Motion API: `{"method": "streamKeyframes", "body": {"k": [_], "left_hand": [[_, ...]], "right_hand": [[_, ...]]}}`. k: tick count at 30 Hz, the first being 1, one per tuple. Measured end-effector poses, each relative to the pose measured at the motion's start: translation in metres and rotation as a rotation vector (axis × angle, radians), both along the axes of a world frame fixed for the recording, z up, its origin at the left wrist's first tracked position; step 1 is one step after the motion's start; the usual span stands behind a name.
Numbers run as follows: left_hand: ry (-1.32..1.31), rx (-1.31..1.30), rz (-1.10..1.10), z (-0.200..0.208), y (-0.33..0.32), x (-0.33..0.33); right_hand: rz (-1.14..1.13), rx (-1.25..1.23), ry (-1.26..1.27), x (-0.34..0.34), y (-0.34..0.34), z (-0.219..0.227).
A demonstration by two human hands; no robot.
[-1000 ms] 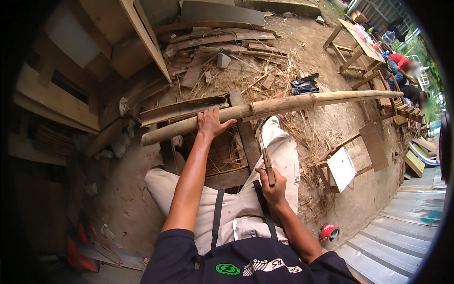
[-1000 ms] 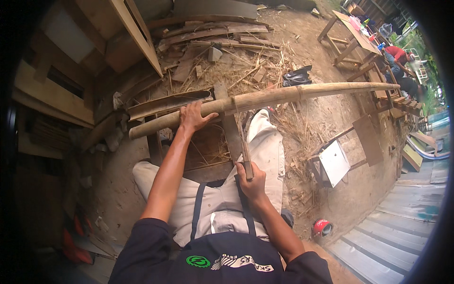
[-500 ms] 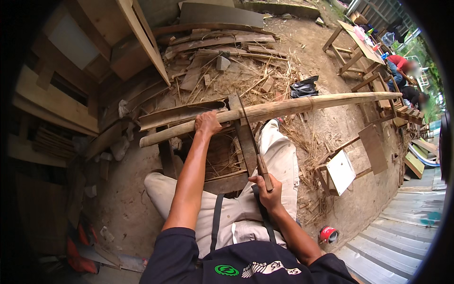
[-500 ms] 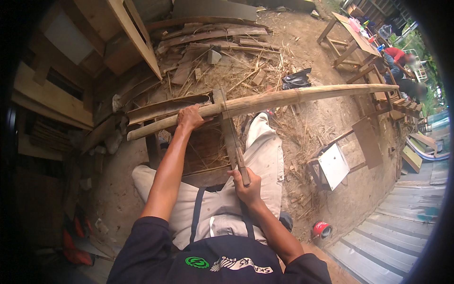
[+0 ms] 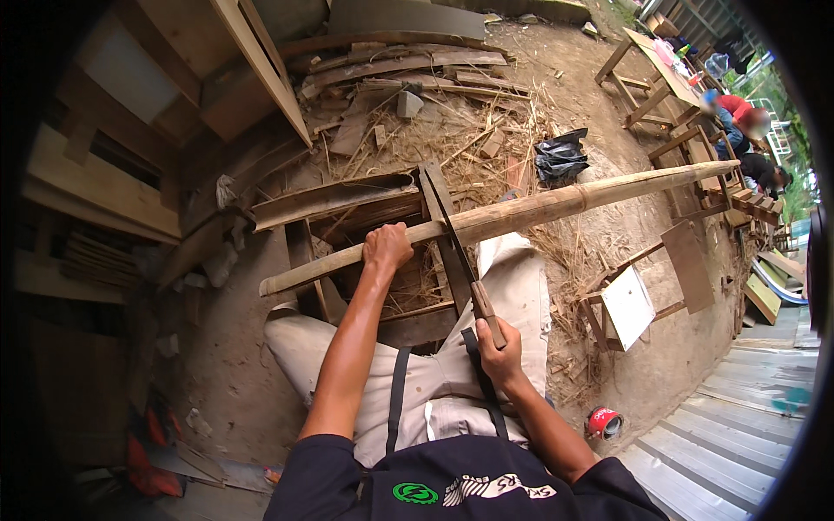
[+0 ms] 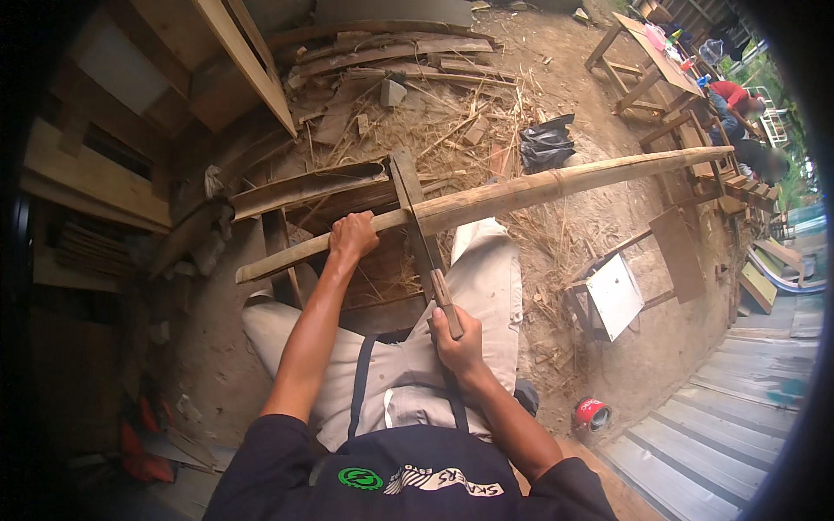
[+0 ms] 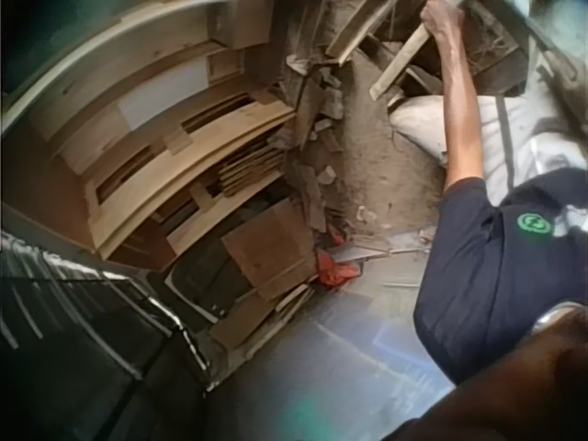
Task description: The person uses a hand saw to cut a long bamboo pole that is supported on a wooden frame. The person repeatedly saws back and forth, occasionally repositioning the bamboo and adjusting the saw to continue cutting.
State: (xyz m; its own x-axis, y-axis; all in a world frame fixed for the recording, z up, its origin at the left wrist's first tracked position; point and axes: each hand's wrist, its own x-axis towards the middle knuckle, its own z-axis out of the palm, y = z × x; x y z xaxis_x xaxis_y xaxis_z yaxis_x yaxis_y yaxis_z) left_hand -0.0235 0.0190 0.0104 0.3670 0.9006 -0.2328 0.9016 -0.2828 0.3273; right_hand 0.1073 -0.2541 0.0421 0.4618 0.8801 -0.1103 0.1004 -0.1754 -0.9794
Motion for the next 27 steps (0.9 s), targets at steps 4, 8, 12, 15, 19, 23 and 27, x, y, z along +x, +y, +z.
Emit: {"method": "streamKeyframes", "body": {"k": [4, 8, 12, 15, 19, 23, 27], "left_hand": [[0.053, 0.015, -0.1, -0.005, 0.001, -0.002], [0.025, 0.065, -0.074, -0.012, 0.0, -0.001], [-0.02, 0.205, -0.114, -0.013, -0.001, -0.001], [0.061, 0.056, -0.045, -0.008, 0.006, 0.001], [0.115, 0.036, -0.06, -0.004, 0.012, 0.005], [0.101, 0.071, -0.008, -0.009, 0.002, 0.005], [0.077, 0.18, -0.092, -0.01, -0.001, 0.003]], "right_hand": [[-0.055, -0.135, -0.114, -0.004, -0.026, 0.035], [0.004, -0.257, -0.073, -0.008, 0.0, 0.089], [-0.051, -0.155, 0.11, 0.002, 0.09, 0.085], [0.019, 0.065, -0.061, 0.002, 0.089, 0.068], [0.028, -0.235, 0.014, 0.0, -0.005, 0.06], [0.058, -0.183, 0.079, 0.002, 0.022, 0.032], [-0.024, -0.001, -0.02, 0.006, 0.071, 0.029]]}}
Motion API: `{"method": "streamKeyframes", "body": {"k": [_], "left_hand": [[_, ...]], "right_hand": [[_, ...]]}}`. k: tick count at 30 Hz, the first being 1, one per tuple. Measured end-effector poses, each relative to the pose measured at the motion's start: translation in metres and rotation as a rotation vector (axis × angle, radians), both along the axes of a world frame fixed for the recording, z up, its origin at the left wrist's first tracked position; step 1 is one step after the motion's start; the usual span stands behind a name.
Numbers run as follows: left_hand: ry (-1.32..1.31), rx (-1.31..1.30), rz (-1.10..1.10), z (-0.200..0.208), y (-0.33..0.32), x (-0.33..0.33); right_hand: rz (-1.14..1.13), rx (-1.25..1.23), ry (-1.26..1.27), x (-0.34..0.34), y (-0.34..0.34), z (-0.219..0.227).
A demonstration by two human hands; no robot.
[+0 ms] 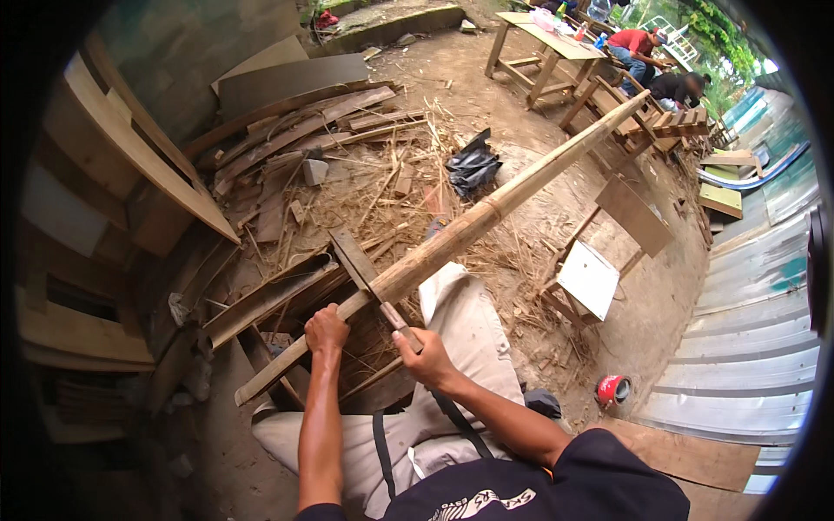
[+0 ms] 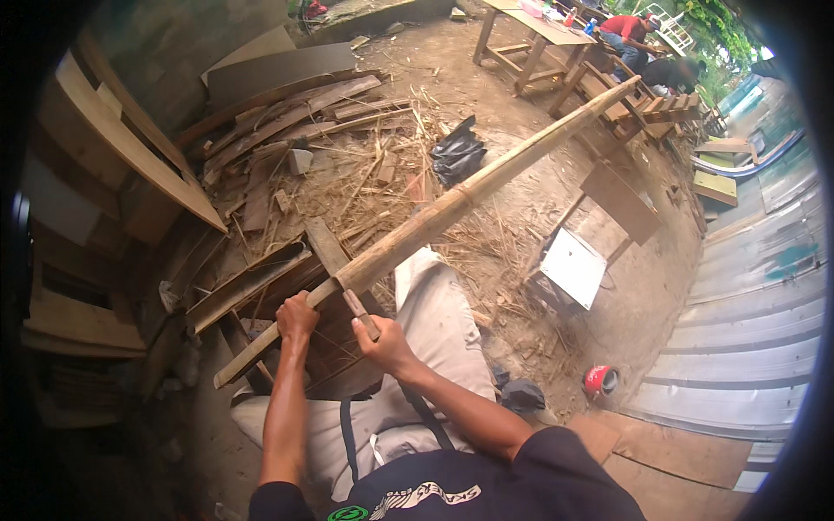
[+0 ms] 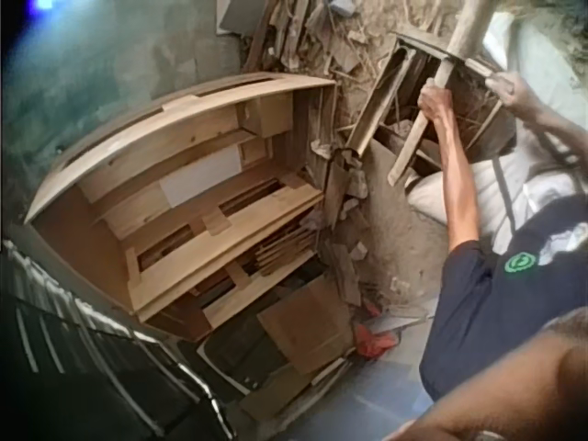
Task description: The person uses a hand saw to cut a long bamboo pole that is supported on a wooden frame. The person repeatedly saws back and forth, occasionally repositioning the bamboo and adjusting the saw to continue cutting.
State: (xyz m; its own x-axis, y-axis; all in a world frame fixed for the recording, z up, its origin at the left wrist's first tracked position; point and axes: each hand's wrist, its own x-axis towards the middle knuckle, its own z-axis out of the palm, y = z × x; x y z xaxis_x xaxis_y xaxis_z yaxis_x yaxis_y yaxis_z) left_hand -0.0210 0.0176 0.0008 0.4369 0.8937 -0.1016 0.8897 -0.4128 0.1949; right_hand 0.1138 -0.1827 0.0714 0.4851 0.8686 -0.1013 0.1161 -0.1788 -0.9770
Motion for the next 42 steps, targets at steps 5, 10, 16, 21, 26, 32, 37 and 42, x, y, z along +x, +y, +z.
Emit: {"method": "streamKeyframes", "body": {"k": [5, 10, 16, 21, 26, 32, 37, 42], "left_hand": [[0.009, -0.09, 0.079, 0.007, 0.007, 0.005], [0.009, -0.139, 0.107, 0.006, 0.004, 0.003], [0.027, -0.19, 0.064, 0.009, 0.008, 0.0], [-0.054, -0.133, 0.147, -0.002, 0.0, 0.001], [-0.109, 0.01, 0.056, -0.008, -0.011, -0.007], [0.005, -0.149, 0.101, 0.003, 0.005, 0.002], [-0.107, -0.047, 0.104, -0.002, -0.011, -0.001], [-0.089, -0.083, 0.112, 0.0, -0.014, -0.003]], "right_hand": [[0.07, -0.158, 0.024, -0.004, -0.079, 0.05], [0.025, 0.023, -0.048, -0.002, -0.017, 0.017], [0.007, -0.041, 0.035, -0.005, -0.027, 0.014], [0.006, -0.219, -0.051, -0.006, -0.064, 0.055], [-0.048, 0.088, -0.051, -0.002, 0.042, 0.009], [0.047, -0.25, -0.028, -0.007, -0.068, 0.047], [-0.001, 0.015, -0.046, -0.011, -0.026, 0.011], [-0.049, 0.098, -0.018, -0.001, 0.023, -0.078]]}}
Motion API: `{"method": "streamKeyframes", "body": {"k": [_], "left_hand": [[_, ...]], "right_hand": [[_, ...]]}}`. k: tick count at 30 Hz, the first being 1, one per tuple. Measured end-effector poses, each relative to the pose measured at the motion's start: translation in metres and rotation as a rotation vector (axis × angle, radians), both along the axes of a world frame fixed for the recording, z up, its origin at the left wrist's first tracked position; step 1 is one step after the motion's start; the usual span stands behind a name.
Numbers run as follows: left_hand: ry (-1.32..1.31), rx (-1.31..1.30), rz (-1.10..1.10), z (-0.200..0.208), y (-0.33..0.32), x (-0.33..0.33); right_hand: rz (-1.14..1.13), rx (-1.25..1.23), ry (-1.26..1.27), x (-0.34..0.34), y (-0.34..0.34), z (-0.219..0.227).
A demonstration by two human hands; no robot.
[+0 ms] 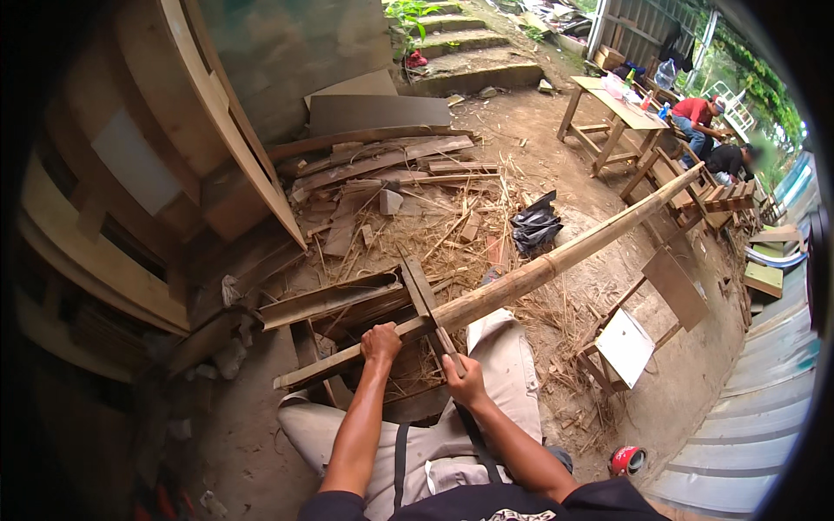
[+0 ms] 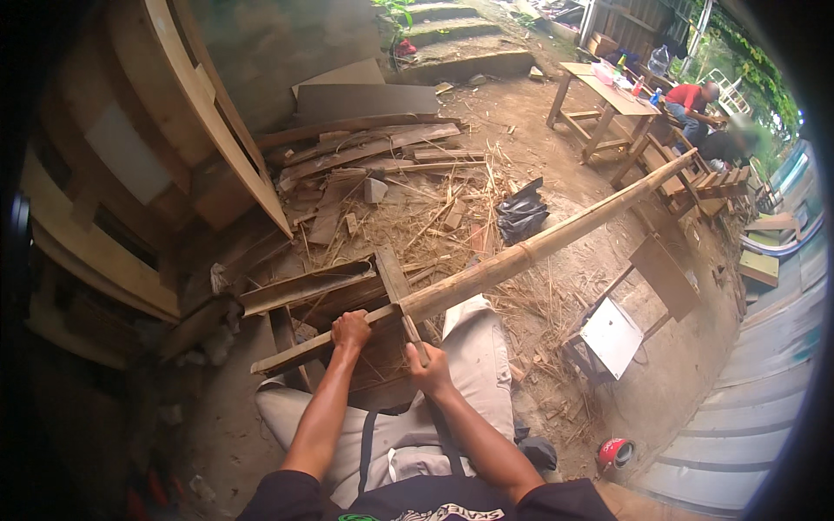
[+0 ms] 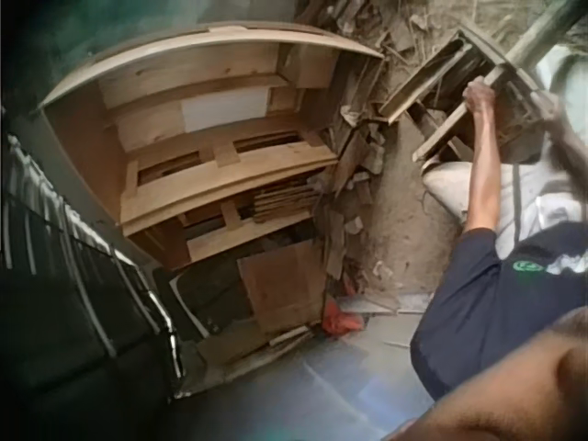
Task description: The person uses a hand saw to cut a long bamboo pole that is supported on a wooden frame. The person repeatedly saws back and forth, occasionally repositioning the bamboo and adjusting the saw to continue cutting.
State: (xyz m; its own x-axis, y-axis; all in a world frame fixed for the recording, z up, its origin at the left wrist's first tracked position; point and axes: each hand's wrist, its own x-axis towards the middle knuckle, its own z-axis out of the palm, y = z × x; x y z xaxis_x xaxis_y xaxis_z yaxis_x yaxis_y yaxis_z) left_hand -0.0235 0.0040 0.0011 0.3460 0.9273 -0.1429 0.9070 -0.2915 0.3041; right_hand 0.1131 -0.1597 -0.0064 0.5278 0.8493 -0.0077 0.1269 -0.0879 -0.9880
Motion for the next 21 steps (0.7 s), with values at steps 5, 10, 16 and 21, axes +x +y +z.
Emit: {"method": "streamKeyframes", "body": {"k": [5, 10, 16, 21], "left_hand": [[-0.068, 0.065, -0.058, 0.0, -0.009, -0.001], [-0.066, 0.057, -0.154, 0.005, -0.032, -0.012], [-0.112, -0.258, -0.104, 0.025, -0.018, -0.007], [0.012, -0.351, 0.014, 0.029, 0.002, 0.01]], "right_hand": [[0.022, -0.002, 0.153, -0.006, -0.035, 0.02], [-0.005, 0.024, 0.237, -0.008, -0.046, 0.06], [0.064, 0.087, 0.069, 0.027, -0.055, 0.051], [0.098, -0.019, 0.114, 0.018, -0.074, 0.053]]}}
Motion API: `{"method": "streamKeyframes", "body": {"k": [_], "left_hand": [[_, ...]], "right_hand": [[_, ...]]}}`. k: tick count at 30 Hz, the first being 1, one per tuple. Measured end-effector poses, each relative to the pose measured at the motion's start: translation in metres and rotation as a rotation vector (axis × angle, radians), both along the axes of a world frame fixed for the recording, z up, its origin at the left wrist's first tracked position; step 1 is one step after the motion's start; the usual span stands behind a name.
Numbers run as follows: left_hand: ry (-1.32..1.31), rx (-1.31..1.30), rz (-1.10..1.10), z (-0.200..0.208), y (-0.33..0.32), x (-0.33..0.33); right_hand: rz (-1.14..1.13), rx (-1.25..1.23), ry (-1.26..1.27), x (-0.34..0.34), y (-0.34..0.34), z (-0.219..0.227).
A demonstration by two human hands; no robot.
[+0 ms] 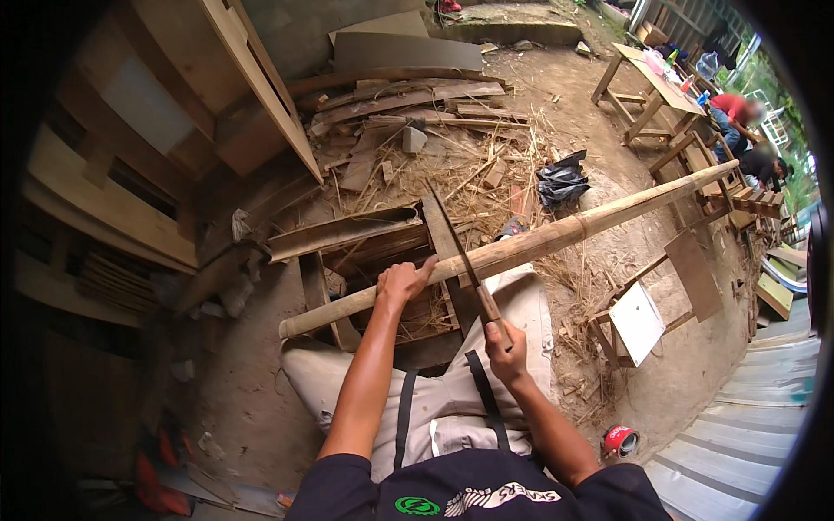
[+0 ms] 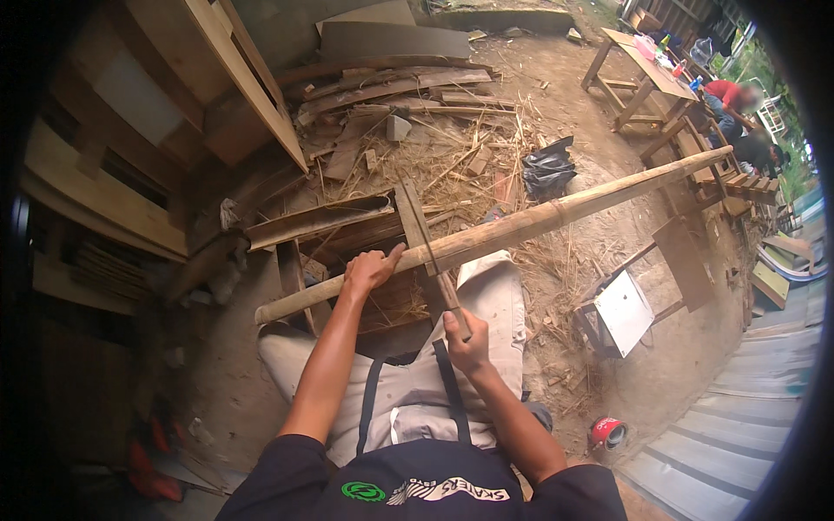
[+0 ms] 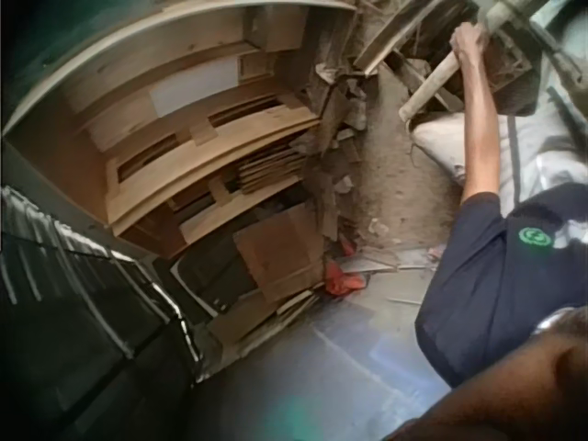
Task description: The person uses a hand saw to cut a long bamboo pole that is supported on a wooden frame. The person repeatedly saws back and forth, occasionally repositioning the bamboo and adjusting the saw to continue cutting.
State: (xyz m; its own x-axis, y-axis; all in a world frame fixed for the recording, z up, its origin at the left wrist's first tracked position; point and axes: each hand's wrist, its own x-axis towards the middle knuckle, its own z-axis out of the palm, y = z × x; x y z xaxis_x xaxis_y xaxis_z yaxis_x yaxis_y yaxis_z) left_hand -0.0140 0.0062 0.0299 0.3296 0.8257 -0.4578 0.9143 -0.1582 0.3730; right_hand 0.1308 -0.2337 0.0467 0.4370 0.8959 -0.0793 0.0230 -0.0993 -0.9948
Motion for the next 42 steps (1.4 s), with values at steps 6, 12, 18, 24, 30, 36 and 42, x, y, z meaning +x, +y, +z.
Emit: {"method": "streamKeyframes", "body": {"k": [6, 12, 18, 24, 30, 36, 42], "left_hand": [[0.008, -0.018, 0.091, 0.005, 0.001, 0.001], [-0.003, -0.106, 0.111, 0.001, 0.021, 0.002], [-0.024, 0.024, 0.128, -0.008, 0.009, 0.002], [-0.058, 0.049, 0.123, -0.003, -0.008, -0.001], [-0.004, -0.081, 0.13, -0.007, 0.03, 0.002], [0.006, -0.181, 0.168, -0.013, 0.038, 0.0], [-0.302, 0.124, 0.22, -0.024, 0.04, -0.005]], "right_hand": [[-0.056, -0.1, -0.058, -0.016, 0.007, -0.024], [-0.003, -0.158, -0.092, -0.016, -0.044, 0.005], [0.03, -0.304, -0.165, -0.024, -0.022, 0.097], [-0.004, 0.01, -0.247, -0.026, 0.101, 0.072], [0.052, -0.106, -0.28, -0.016, -0.107, 0.051], [0.095, -0.209, -0.218, -0.001, -0.086, -0.011], [-0.102, 0.165, -0.242, -0.011, 0.016, 0.042]]}}
